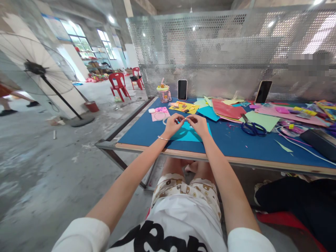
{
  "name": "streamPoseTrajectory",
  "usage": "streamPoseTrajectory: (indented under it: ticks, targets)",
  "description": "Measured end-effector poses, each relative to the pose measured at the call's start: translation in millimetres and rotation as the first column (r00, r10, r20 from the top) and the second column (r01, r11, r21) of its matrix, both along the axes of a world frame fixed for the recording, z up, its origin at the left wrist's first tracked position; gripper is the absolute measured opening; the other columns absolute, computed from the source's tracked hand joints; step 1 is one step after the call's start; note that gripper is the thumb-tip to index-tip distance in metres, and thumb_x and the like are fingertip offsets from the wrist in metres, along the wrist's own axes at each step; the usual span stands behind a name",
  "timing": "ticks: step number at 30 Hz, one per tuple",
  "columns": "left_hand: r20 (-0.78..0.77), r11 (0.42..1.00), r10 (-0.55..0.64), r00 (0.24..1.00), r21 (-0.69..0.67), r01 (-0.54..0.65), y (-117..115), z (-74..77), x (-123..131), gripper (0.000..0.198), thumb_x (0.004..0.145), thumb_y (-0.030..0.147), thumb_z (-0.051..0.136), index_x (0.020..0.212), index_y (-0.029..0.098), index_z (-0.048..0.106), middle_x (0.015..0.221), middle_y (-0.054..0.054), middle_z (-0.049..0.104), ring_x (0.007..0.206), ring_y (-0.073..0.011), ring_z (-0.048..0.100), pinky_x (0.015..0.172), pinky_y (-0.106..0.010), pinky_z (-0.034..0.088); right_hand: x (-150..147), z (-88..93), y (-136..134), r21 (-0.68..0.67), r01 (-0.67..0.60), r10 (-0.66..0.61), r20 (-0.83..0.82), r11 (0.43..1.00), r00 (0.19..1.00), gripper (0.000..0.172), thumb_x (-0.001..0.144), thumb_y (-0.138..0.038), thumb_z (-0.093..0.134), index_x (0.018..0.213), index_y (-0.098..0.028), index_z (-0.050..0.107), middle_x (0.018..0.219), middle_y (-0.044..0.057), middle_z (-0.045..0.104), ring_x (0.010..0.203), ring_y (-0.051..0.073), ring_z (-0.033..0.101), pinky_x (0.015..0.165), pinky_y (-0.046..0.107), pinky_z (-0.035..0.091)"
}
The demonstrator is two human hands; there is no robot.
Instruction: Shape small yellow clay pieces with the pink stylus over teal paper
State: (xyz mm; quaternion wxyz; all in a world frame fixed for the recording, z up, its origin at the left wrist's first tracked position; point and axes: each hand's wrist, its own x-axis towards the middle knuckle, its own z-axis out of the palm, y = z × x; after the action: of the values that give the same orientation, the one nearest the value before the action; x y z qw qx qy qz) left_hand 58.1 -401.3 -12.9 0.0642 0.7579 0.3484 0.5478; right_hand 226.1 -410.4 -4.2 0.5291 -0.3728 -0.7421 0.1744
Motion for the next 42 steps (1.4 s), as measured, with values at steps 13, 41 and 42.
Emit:
streamPoseTrajectory:
  ticks: [13, 41, 42]
  targets:
    - [-0.018, 1.000, -0.002, 1.000, -0.001, 0.002, 0.4, 0.3, -0.5, 0.022, 0.086, 0.038, 0.057, 0.078, 0.018, 0.061, 0.078, -0.002, 0.062, 0.065, -0.0102, 0.054, 0.055, -0.022, 0.044, -1.7, 2.7, -2.1, 0.000, -0.012, 0.012, 0.068, 1.000, 0.998, 0.024, 0.083, -0.043, 0.055, 0.086, -0.020, 0.062, 0.070, 0.002, 0.065, 0.053, 0.014, 0.059, 0.056, 0.027, 0.047]
    - [-0.131, 0.998, 0.039, 0.991, 0.047, -0.033, -3.7, 1.5, -1.9, 0.013, 0.086, 0.028, 0.056, 0.085, 0.018, 0.064, 0.081, -0.001, 0.059, 0.069, -0.0109, 0.053, 0.062, -0.022, 0.044, -0.4, -3.6, 5.7, -0.222, -0.063, 0.043, -0.094, 0.973, 0.995, 0.043, 0.071, -0.057, 0.064, 0.082, -0.016, 0.067, 0.067, 0.006, 0.067, 0.054, 0.016, 0.062, 0.054, 0.028, 0.051]
    - [-0.136, 0.998, 0.041, 0.990, 0.049, -0.034, -4.5, 1.8, -1.8, 0.013, 0.086, 0.028, 0.056, 0.084, 0.018, 0.064, 0.081, -0.001, 0.060, 0.070, -0.0110, 0.053, 0.062, -0.023, 0.044, -0.2, -4.0, 6.4, -0.224, -0.061, 0.039, -0.098, 0.973, 0.994, 0.044, 0.070, -0.058, 0.064, 0.082, -0.016, 0.067, 0.067, 0.006, 0.068, 0.054, 0.016, 0.062, 0.054, 0.028, 0.051]
